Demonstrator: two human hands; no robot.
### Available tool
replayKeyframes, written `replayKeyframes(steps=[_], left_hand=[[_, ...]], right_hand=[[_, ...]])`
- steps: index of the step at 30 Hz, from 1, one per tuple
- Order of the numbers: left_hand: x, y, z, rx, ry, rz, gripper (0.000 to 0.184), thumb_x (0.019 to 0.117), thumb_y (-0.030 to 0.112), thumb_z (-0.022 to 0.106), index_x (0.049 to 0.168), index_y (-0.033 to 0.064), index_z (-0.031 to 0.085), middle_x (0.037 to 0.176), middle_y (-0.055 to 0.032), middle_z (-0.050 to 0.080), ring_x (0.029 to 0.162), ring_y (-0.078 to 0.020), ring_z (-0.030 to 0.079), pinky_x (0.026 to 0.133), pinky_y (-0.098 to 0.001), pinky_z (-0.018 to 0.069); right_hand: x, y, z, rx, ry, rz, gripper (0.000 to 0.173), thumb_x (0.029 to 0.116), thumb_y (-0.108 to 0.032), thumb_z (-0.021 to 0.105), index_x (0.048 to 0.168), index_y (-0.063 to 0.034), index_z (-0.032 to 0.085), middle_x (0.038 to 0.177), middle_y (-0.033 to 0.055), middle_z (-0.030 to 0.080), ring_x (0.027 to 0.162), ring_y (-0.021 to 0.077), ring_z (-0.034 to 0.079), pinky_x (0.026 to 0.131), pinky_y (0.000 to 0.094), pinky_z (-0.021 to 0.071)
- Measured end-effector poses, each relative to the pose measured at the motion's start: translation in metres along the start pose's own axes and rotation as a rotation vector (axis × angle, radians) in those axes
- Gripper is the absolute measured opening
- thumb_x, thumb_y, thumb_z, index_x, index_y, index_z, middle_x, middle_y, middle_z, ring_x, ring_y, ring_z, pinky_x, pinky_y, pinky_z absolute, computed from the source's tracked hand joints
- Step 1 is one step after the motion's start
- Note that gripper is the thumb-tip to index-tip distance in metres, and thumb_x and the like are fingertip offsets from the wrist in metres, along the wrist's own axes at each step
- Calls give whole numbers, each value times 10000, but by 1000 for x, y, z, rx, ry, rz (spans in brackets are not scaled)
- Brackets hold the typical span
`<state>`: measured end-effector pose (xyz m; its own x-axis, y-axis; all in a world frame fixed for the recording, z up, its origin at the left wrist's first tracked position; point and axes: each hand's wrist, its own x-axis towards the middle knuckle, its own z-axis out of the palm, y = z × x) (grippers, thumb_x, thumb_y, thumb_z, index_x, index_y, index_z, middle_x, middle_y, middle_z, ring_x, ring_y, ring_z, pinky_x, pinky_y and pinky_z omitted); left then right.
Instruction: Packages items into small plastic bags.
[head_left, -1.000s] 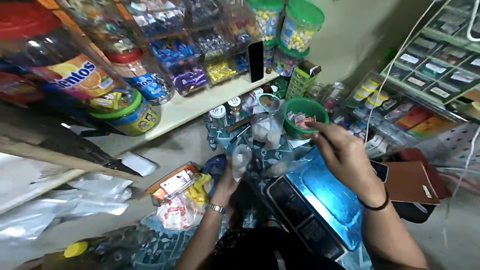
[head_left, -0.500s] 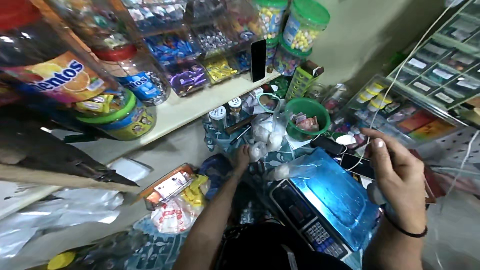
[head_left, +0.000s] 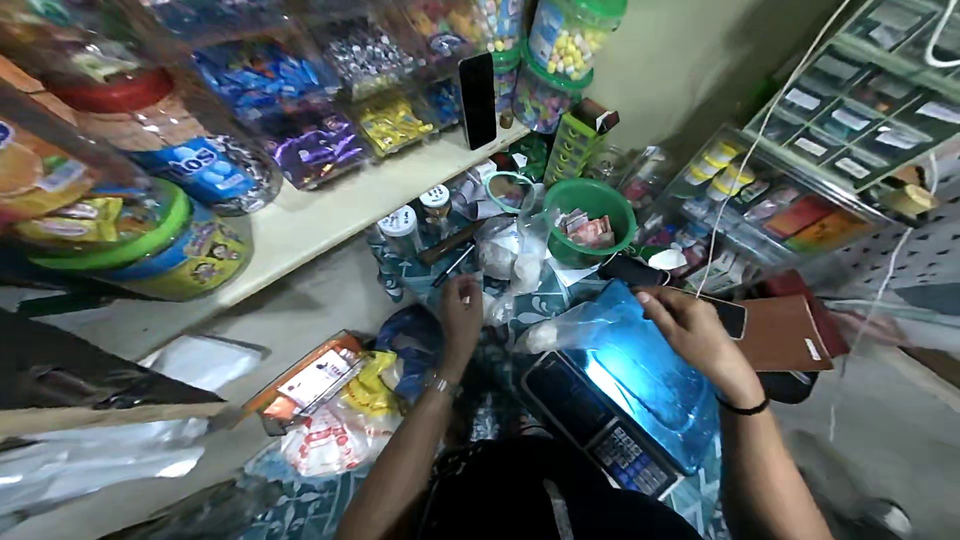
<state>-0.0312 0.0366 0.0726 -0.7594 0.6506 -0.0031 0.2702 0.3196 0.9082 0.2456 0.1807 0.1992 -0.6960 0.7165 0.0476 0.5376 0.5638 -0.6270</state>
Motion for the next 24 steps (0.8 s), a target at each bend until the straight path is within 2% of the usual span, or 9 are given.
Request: replayKeyframes(steps=[4, 7, 10, 13, 16, 18, 20, 22, 24], left_hand=[[-54, 100, -5, 150, -275, 203, 452, 1067, 361, 515, 1037, -62, 672, 865, -182, 662, 793, -290, 655, 753, -491, 548], [-62, 135, 2, 449, -542, 175, 598, 1035, 540, 503, 1032, -27, 692, 888, -189, 689, 870, -359, 685, 804, -580, 535], [-60, 134, 6, 499, -710, 119, 447, 1075, 372, 501, 1129, -34, 681, 995, -209, 692, 960, -351, 676, 897, -554, 516], [-60, 116, 0, 210, -714, 15, 316, 1087, 197, 498, 1178, -49, 675, 1111, -181, 708, 993, -230, 718, 938, -402, 572], [-56, 96, -3, -402, -669, -325, 225, 1079, 109, 491, 1165, -40, 637, 1099, -106, 711, 973, -164, 717, 873, -317, 597], [-49, 79, 2, -649, -620, -520, 268, 1091, 155, 427, 1125, 24, 659, 1027, -58, 706, 883, -128, 672, 765, -280, 543], [-48, 68, 13, -785, -566, -621, 310, 1096, 210, 355, 1003, 70, 616, 900, -41, 679, 748, -123, 641, 666, -262, 529], [-51, 63, 22, -866, -507, -662, 280, 1095, 213, 343, 913, 104, 527, 798, -37, 620, 682, -139, 605, 643, -279, 525], [-53, 59, 24, -849, -517, -649, 259, 1102, 244, 360, 918, 122, 495, 769, -18, 590, 668, -131, 595, 645, -279, 529]], right_hand=[[18, -12, 1, -2, -182, -6, 359, 1045, -330, 587, 1187, -31, 725, 995, 147, 726, 881, 254, 685, 838, 504, 544], [29, -20, 7, -78, -304, -52, 355, 1011, -355, 648, 1150, -41, 737, 929, 117, 717, 834, 240, 673, 806, 488, 546], [35, -30, 17, -192, -433, 35, 335, 1010, -339, 652, 1142, -42, 731, 998, 158, 721, 945, 312, 685, 876, 551, 524], [35, -20, 31, -193, -523, 19, 248, 1011, -218, 624, 1105, -14, 730, 993, 195, 709, 961, 353, 670, 878, 579, 506], [28, -10, 42, 3, -554, 35, 239, 1021, -218, 609, 1044, -23, 746, 900, 107, 680, 823, 180, 603, 793, 410, 494], [24, -1, 55, 241, -544, 149, 237, 1038, -214, 569, 965, -30, 701, 761, -4, 550, 659, 49, 466, 641, 257, 410], [20, 6, 73, 596, -502, 325, 210, 1064, -177, 522, 1037, -27, 665, 707, -68, 522, 522, -20, 406, 475, 151, 335], [16, 8, 90, 943, -469, 487, 200, 1085, -160, 464, 1108, -43, 624, 719, -63, 564, 478, -27, 398, 416, 130, 309], [13, 8, 106, 1217, -429, 599, 214, 1095, -172, 419, 1067, -71, 605, 707, -47, 576, 463, -22, 410, 398, 129, 311]])
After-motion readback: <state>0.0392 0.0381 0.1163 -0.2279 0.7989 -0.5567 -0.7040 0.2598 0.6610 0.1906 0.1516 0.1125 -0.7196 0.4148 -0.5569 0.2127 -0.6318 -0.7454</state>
